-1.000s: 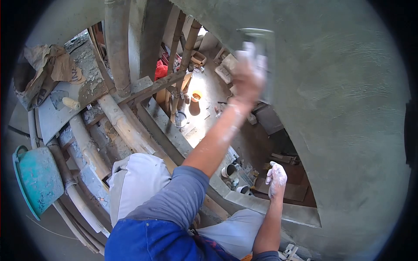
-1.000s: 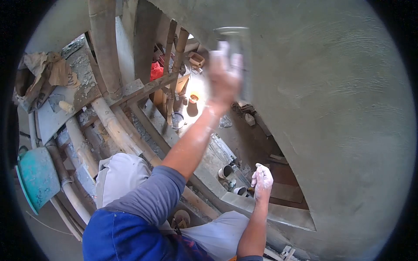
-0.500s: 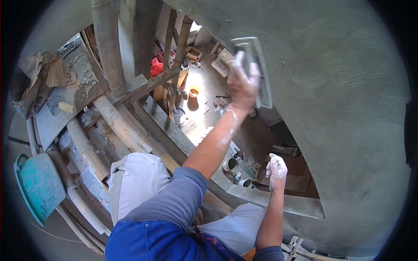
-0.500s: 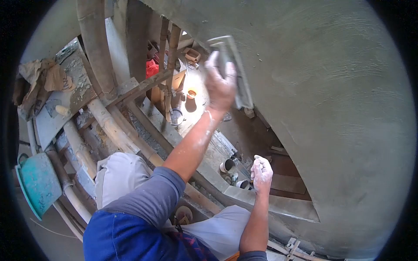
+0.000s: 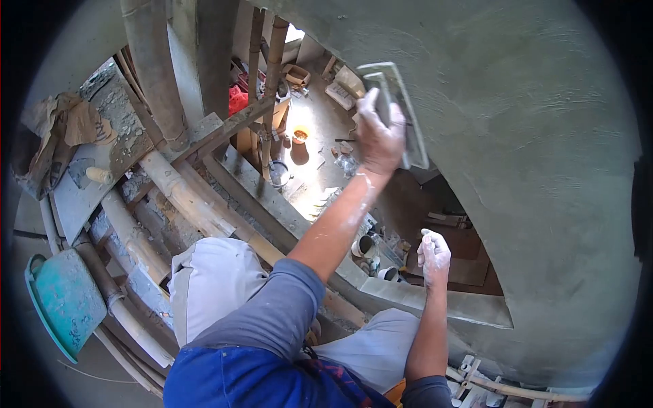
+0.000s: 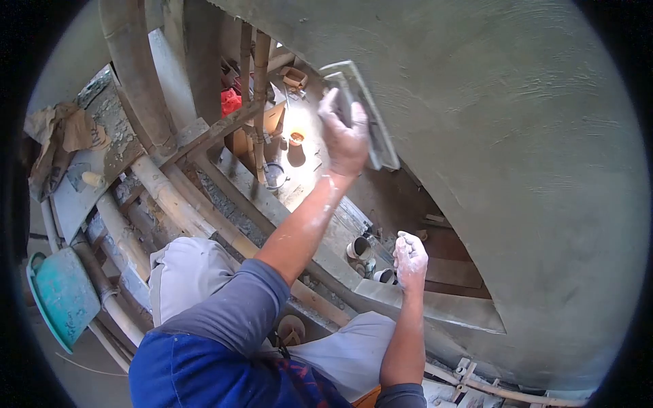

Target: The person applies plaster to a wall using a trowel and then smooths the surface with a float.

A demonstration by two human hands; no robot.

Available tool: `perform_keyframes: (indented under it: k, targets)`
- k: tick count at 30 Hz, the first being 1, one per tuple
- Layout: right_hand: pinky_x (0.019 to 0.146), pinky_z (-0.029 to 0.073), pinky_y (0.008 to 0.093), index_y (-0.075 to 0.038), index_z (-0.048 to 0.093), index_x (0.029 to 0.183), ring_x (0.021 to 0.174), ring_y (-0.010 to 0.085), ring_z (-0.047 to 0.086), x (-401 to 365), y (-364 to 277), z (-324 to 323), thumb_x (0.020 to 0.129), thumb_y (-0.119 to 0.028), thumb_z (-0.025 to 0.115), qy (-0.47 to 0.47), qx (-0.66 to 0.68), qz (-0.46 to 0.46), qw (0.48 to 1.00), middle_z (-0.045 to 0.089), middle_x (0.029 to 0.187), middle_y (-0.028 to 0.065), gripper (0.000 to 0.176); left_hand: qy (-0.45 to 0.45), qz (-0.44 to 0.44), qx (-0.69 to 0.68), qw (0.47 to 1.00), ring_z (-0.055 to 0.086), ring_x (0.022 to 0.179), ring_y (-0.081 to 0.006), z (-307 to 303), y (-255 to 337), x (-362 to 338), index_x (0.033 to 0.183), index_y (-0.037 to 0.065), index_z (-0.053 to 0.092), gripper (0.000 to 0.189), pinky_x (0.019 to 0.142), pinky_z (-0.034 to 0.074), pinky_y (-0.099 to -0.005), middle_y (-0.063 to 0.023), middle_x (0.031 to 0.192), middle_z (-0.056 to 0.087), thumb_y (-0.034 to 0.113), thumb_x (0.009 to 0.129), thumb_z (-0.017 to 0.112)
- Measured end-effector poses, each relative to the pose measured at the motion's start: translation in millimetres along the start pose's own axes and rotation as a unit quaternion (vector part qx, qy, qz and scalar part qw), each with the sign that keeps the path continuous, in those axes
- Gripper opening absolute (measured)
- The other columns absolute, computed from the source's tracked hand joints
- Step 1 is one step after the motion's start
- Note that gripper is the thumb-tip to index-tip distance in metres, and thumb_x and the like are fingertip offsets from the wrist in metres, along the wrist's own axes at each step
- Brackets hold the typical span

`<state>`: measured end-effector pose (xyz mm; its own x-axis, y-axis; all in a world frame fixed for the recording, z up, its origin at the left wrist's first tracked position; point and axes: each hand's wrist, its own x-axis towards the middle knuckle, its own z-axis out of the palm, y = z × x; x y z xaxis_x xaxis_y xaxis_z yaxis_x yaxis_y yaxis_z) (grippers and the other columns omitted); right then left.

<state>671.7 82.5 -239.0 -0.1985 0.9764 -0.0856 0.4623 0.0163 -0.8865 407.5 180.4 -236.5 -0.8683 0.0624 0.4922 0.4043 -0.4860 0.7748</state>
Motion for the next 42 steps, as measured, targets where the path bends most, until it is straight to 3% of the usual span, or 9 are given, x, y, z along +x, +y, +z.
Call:
perform_keyframes:
  k: [3,6,9,11,13,16,22,36,42]
  targets:
    - [0.047,0.036,0.0203,0.0,0.06,0.115,0.053,0.0038,0.045,4,4,2,0.097,-0.025,0.062,0.01,-0.002,0.012,1.0,0.055,0.069,-0.002,0.031,-0.101,0.237,-0.042,0.965,0.061,0.089,-0.0299,36,64,-18,0.113,0.002,0.056,0.031,0.075,0.053,-0.0413,-0.0174,0.106,0.058,0.01,0.085,0.068]
    - [0.049,0.037,0.0206,-0.003,0.061,0.115,0.057,0.0036,0.047,12,30,-9,0.097,-0.028,0.063,0.011,-0.071,0.001,0.997,0.055,0.07,-0.0027,0.031,-0.149,0.205,-0.187,0.949,0.06,0.075,-0.0273,48,139,-46,0.119,0.006,0.054,0.048,0.058,0.051,-0.0383,-0.0113,0.086,0.052,0.008,0.075,0.074]
    - [0.049,0.036,0.0194,-0.002,0.061,0.115,0.056,0.0026,0.045,30,69,-22,0.097,-0.027,0.063,0.018,-0.168,-0.217,0.961,0.055,0.072,-0.003,0.031,-0.121,0.165,-0.223,0.953,0.06,0.076,-0.029,28,141,-49,0.118,0.003,0.054,0.046,0.063,0.052,-0.0388,-0.0146,0.094,0.057,0.012,0.078,0.075]
    - [0.049,0.035,0.019,-0.002,0.061,0.115,0.056,0.0024,0.045,3,12,-3,0.097,-0.027,0.064,-0.004,-0.017,0.005,1.0,0.055,0.072,-0.0028,0.031,-0.153,0.118,-0.133,0.972,0.06,0.081,-0.0262,-7,118,-18,0.123,-0.001,0.052,0.048,0.075,0.054,-0.0357,-0.0171,0.105,0.058,0.012,0.082,0.074]
    - [0.048,0.035,0.019,-0.001,0.061,0.115,0.056,0.0025,0.045,4,5,1,0.096,-0.024,0.064,0.005,0.007,0.013,1.0,0.055,0.071,-0.003,0.03,-0.144,-0.129,-0.163,0.968,0.059,0.094,-0.0283,-34,92,9,0.135,-0.007,0.044,0.058,0.082,0.051,-0.0382,-0.0213,0.112,0.058,0.016,0.088,0.07]
    - [0.049,0.036,0.0191,-0.001,0.062,0.114,0.056,0.0024,0.044,6,3,6,0.096,-0.022,0.064,-0.012,0.003,-0.014,1.0,0.055,0.071,-0.0039,0.027,0.01,-0.028,-0.032,0.999,0.059,0.098,-0.024,-57,26,80,0.136,-0.007,0.047,0.046,0.083,0.049,-0.0353,-0.0148,0.11,0.058,0.012,0.096,0.06]
    - [0.053,0.036,0.0183,0.001,0.062,0.114,0.06,0.001,0.045,7,-9,16,0.095,-0.018,0.064,-0.049,0.018,-0.024,0.998,0.056,0.074,-0.0055,0.027,-0.105,0.014,0.043,0.993,0.062,0.094,-0.0278,-72,-3,177,0.122,-0.004,0.06,0.033,0.084,0.049,-0.0365,-0.0165,0.106,0.06,0.014,0.095,0.06]
    - [0.061,0.043,0.0214,0.003,0.061,0.115,0.07,0.0058,0.053,5,-5,12,0.095,-0.028,0.067,-0.049,0.005,0.002,0.999,0.064,0.086,0.002,0.037,-0.364,0.082,-0.114,0.921,0.056,0.103,-0.0357,-11,121,-3,0.121,-0.005,0.053,0.035,0.09,0.046,-0.0425,-0.02,0.109,0.055,0.014,0.093,0.062]
    - [0.062,0.043,0.021,0.003,0.061,0.115,0.071,0.0057,0.054,3,-4,8,0.095,-0.026,0.066,-0.039,-0.001,-0.025,0.999,0.064,0.089,0.0024,0.035,-0.213,0.029,-0.051,0.975,0.056,0.095,-0.0322,-29,106,-4,0.119,-0.004,0.054,0.034,0.084,0.047,-0.0393,-0.0189,0.105,0.053,0.013,0.092,0.065]
